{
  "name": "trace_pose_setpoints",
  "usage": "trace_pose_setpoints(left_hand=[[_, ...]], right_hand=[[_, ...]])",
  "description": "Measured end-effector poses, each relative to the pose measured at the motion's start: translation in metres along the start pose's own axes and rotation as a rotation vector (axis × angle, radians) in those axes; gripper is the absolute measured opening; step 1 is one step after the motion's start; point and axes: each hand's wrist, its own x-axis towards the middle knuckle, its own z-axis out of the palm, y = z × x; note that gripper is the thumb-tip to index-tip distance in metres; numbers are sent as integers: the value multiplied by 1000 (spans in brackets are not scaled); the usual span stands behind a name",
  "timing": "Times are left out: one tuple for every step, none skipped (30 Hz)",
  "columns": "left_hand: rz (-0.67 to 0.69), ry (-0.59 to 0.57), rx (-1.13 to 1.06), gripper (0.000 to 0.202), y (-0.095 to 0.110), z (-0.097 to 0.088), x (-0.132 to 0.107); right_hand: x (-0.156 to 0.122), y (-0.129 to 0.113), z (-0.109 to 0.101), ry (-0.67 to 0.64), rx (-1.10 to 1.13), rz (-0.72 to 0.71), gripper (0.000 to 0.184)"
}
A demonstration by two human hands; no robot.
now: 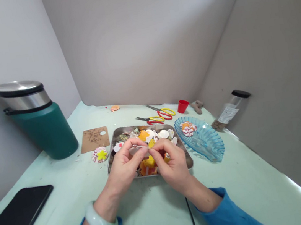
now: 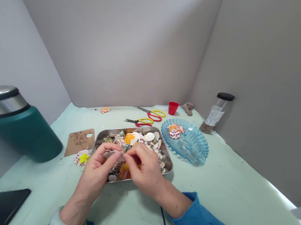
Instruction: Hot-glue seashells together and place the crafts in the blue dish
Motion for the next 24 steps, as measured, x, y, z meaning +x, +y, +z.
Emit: trace_pose_setpoints(left_hand=[[2, 2, 1, 15, 0, 0, 0], [2, -1, 0, 14, 1, 0, 0], [1, -6, -4, 14, 1, 0, 0], [-1, -13, -9, 14, 1, 0, 0], [-4, -19, -15, 14, 0, 0, 0], [-9, -23, -24, 15, 0, 0, 0], [-19, -25, -38, 15, -1, 0, 1], [-33, -20, -55, 16, -3, 0, 1], [-48, -7, -79, 17, -4, -1, 2], [-61, 16, -108, 19, -5, -1, 3], [-75, 44, -143, 21, -6, -2, 5], [-85, 75, -183, 23, -7, -2, 6], [-92, 106, -226, 25, -7, -3, 8], [-96, 129, -268, 27, -7, -3, 9], [-99, 142, -308, 28, -7, -4, 11], [-99, 150, -344, 28, -7, -4, 12], [-95, 154, -374, 29, -7, -4, 13], [-89, 159, -398, 29, -7, -4, 13], [-85, 167, -415, 29, -7, -5, 14], [-83, 180, -425, 29, -6, -5, 14], [-82, 198, -428, 30, -6, -5, 14], [-83, 214, -424, 30, -6, -5, 14], [-86, 228, -417, 30, -5, -6, 14], [-90, 240, -408, 30, -5, -6, 14]], right_hand=[[-1, 0, 0, -1, -1, -2, 17], [-1, 1, 1, -3, -3, -3, 17], [-2, 1, 1, -5, -4, -5, 17], [-2, 1, 2, -7, -4, -8, 17], [-2, 1, 2, -10, -5, -8, 17], [-2, 2, 3, -13, -9, -6, 18], [-1, 2, 2, -22, -17, 2, 18], [0, 2, 1, -40, -31, 13, 19], [1, 3, -1, -71, -55, 25, 18], [3, 4, -4, -116, -93, 34, 16], [5, 4, -8, -169, -145, 35, 13], [7, 5, -13, -224, -218, 31, 12], [9, 6, -18, -267, -308, 26, 14], [11, 7, -22, -298, -410, 26, 18], [12, 7, -27, -326, -514, 36, 23], [12, 8, -30, -359, -608, 53, 26], [12, 8, -33, -398, -685, 75, 29], [11, 8, -34, -439, -742, 102, 30], [10, 8, -35, -478, -778, 128, 30], [9, 8, -35, -506, -799, 152, 28], [7, 8, -34, -526, -804, 172, 25], [7, 7, -34, -537, -796, 186, 22], [6, 7, -35, -539, -772, 193, 18], [6, 8, -37, -529, -729, 196, 14]])
